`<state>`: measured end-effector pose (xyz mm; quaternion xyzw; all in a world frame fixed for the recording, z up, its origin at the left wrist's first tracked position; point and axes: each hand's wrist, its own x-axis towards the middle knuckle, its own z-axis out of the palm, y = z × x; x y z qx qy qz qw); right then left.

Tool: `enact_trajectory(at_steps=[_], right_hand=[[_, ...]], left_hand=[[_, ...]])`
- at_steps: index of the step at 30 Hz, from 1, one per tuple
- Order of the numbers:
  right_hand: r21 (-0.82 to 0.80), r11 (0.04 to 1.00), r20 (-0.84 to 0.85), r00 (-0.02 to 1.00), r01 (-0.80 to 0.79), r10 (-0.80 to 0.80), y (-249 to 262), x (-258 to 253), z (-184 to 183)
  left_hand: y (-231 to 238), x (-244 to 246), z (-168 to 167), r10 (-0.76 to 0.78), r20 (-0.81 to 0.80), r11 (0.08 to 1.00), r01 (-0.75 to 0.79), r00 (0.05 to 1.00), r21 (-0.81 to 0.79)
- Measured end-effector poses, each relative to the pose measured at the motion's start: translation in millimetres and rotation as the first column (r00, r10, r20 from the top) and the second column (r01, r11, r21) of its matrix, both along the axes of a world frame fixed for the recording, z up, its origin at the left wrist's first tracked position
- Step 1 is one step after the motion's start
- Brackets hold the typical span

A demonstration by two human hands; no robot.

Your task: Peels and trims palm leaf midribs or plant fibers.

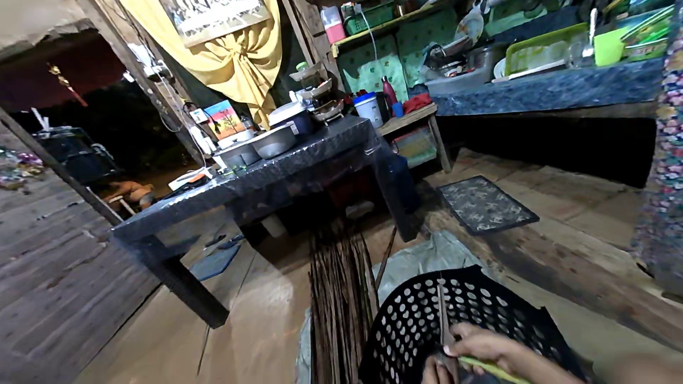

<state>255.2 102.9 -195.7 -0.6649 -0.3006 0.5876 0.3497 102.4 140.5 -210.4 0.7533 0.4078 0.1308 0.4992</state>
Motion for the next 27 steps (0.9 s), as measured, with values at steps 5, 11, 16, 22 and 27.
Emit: enact_trajectory(at_steps=[5,11,16,22,27], right_hand=[[0.017,1.000,-0.018,1.000,-0.024,0.024,0.9,1.1,11.0],[-0.011,0.999,-0.148,0.988,-0.040,0.038,-3.8,0.4,21.9],[-0.053,0.999,-0.185,0.983,-0.011,0.001,-3.0,4.6,24.6],[-0.058,0.998,-0.114,0.993,0.033,-0.040,-0.2,13.8,23.3],[-0.039,0.993,-0.008,0.993,0.114,-0.115,0.2,36.3,23.9]], left_hand=[[-2.2,3.3,-0.6,0.074,0.079,0.997,-0.075,0.994,0.003],[-5.6,5.7,5.0,0.125,0.186,0.988,-0.140,0.975,0.072],[-8.4,8.3,1.9,0.129,0.275,0.986,-0.152,0.953,0.065],[-10.0,11.3,-0.7,0.103,0.229,0.980,-0.138,0.968,0.141],[-17.3,12.2,2.0,0.065,0.151,0.971,-0.098,0.986,0.220]])
